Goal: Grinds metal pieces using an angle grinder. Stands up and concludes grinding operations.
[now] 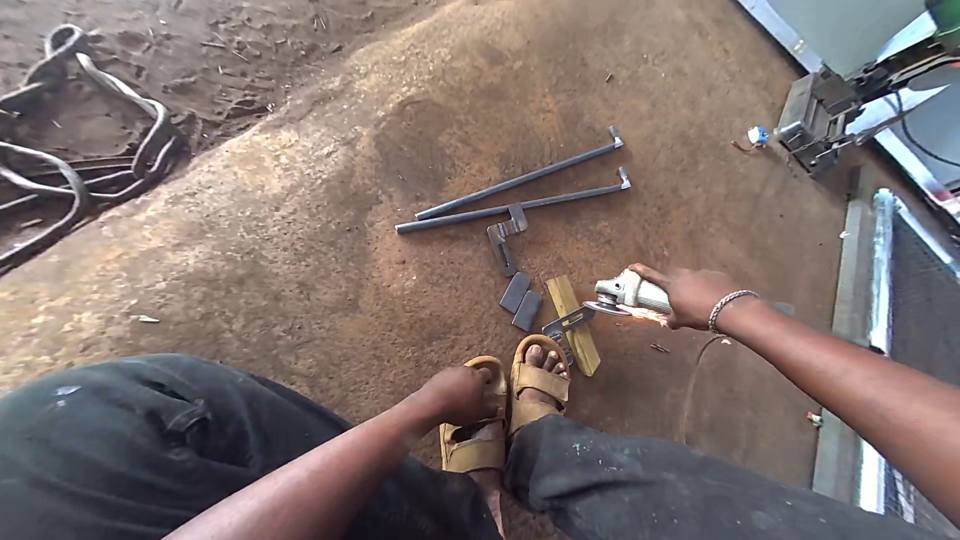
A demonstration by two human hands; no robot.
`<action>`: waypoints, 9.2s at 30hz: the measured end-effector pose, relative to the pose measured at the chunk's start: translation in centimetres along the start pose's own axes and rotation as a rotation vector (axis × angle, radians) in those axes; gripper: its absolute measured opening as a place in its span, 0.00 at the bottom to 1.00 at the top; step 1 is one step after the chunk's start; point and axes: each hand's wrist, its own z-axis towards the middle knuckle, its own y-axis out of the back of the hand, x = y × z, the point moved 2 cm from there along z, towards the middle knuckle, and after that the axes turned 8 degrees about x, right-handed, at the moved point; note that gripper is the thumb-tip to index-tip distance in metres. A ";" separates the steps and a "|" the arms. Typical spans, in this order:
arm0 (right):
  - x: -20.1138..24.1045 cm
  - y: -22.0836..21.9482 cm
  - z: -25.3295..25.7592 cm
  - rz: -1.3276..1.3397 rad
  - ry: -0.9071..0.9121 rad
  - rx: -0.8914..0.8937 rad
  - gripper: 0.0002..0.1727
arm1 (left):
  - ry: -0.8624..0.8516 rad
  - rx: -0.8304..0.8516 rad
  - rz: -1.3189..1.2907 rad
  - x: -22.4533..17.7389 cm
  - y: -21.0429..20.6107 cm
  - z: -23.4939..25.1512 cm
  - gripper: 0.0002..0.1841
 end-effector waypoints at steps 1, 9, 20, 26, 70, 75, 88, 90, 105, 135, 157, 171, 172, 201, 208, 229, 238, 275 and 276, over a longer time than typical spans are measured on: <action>-0.3 -0.6 0.1 0.032 -0.008 0.003 0.69 | -0.002 0.002 0.004 0.0 0.0 0.0 0.34; -0.6 -5.5 -0.3 0.395 -0.079 0.035 0.72 | -0.011 -0.013 0.005 -0.2 -0.2 0.1 0.35; 1.0 -9.7 -1.7 0.590 -0.171 0.110 0.70 | -0.003 -0.010 0.026 -0.4 -0.3 0.0 0.35; 0.9 -11.2 -1.3 0.663 -0.163 0.132 0.70 | 0.004 -0.011 0.024 -0.5 -0.4 -0.1 0.36; -0.7 2.5 1.5 -0.109 0.166 -0.048 0.65 | 0.036 -0.002 0.046 0.2 -0.3 0.2 0.35; -1.9 -1.9 2.2 0.148 0.086 -0.021 0.69 | 0.034 0.000 0.051 0.1 -0.3 0.2 0.36; -0.7 -14.0 1.1 0.736 -0.086 0.030 0.71 | 0.042 -0.010 0.077 0.3 -0.6 0.4 0.36; -0.1 -14.6 0.7 0.758 -0.110 0.051 0.70 | 0.049 -0.007 0.074 0.2 -0.6 0.3 0.36; 2.0 -21.3 -1.7 1.518 -0.076 -0.173 0.41 | -0.017 -0.526 -0.138 -7.3 4.3 6.2 0.26; 1.8 -22.0 -1.1 2.766 0.406 -0.383 0.24 | -0.114 0.068 -1.050 -10.9 6.1 9.0 0.32; 6.1 -18.7 0.3 1.029 -0.067 -0.610 0.60 | -0.099 -0.310 -0.617 -9.2 2.7 11.6 0.37; 5.7 -16.6 0.9 0.991 -0.068 -0.579 0.60 | -0.144 -0.298 -0.683 -8.5 2.8 11.9 0.34; 5.6 -16.5 1.0 1.002 -0.077 -0.569 0.60 | -0.148 -0.299 -0.676 -8.5 2.8 11.9 0.33; 4.8 -16.4 2.4 1.183 -0.058 -0.335 0.63 | -0.198 -0.320 -0.726 -7.7 2.3 12.4 0.35; 5.6 -15.4 1.4 1.124 -0.048 -0.289 0.61 | -0.218 -0.309 -0.779 -7.5 2.4 12.6 0.36; 5.2 -14.1 1.5 1.097 -0.086 -0.304 0.62 | -0.233 -0.323 -0.750 -7.4 2.4 12.7 0.35; 4.6 -14.4 2.2 1.086 -0.077 -0.276 0.63 | -0.222 -0.325 -0.756 -7.2 2.2 12.7 0.36; 5.4 -14.4 0.8 1.028 -0.141 -0.374 0.62 | -0.189 -0.330 -0.663 -7.2 2.4 12.7 0.37; 5.2 -14.3 0.9 1.018 -0.138 -0.368 0.62 | -0.193 -0.326 -0.678 -7.2 2.4 12.8 0.37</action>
